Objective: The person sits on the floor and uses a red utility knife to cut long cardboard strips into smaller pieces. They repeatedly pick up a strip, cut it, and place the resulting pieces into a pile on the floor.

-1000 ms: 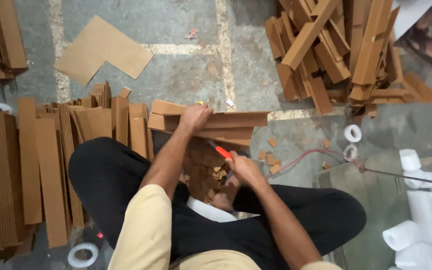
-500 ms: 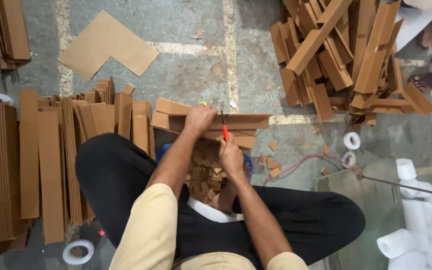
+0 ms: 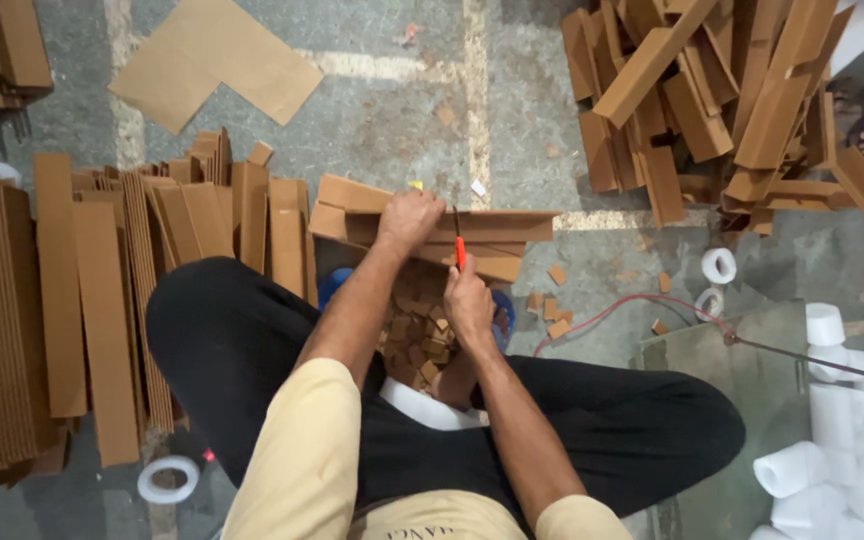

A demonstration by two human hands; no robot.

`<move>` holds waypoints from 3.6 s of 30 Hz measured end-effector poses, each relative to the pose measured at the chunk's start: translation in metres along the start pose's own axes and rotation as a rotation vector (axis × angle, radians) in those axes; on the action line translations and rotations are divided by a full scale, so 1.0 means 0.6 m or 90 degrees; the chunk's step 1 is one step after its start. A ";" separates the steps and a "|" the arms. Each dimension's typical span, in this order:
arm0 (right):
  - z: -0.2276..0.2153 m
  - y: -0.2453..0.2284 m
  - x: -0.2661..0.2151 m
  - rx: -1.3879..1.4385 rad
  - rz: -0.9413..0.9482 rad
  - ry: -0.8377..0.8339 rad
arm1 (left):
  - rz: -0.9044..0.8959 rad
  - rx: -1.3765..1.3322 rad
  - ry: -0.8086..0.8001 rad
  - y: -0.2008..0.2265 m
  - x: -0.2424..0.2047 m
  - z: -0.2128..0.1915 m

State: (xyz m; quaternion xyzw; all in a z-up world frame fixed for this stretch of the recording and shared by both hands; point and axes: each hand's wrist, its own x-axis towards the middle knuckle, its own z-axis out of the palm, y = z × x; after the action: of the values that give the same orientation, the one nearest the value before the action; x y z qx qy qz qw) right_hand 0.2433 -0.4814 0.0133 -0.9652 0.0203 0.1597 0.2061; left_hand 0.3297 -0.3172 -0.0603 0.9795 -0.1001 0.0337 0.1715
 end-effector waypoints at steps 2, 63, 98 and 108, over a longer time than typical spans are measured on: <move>0.004 0.003 0.000 -0.015 0.004 -0.011 | -0.001 0.002 0.017 0.002 -0.002 -0.001; 0.039 0.079 0.100 -0.085 0.011 -0.031 | 0.103 0.045 0.059 0.025 0.032 0.040; -0.044 -0.018 0.232 -0.192 -0.250 0.008 | 0.114 0.092 -0.009 0.020 -0.102 -0.042; -0.231 -0.049 0.118 0.621 -0.273 0.233 | -0.008 -0.593 0.299 0.178 0.017 -0.198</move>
State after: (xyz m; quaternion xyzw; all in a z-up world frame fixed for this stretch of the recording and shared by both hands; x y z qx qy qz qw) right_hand 0.3550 -0.5089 0.1221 -0.7524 -0.0694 -0.0839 0.6497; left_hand 0.3138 -0.3769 0.0875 0.7660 -0.0577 0.2038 0.6069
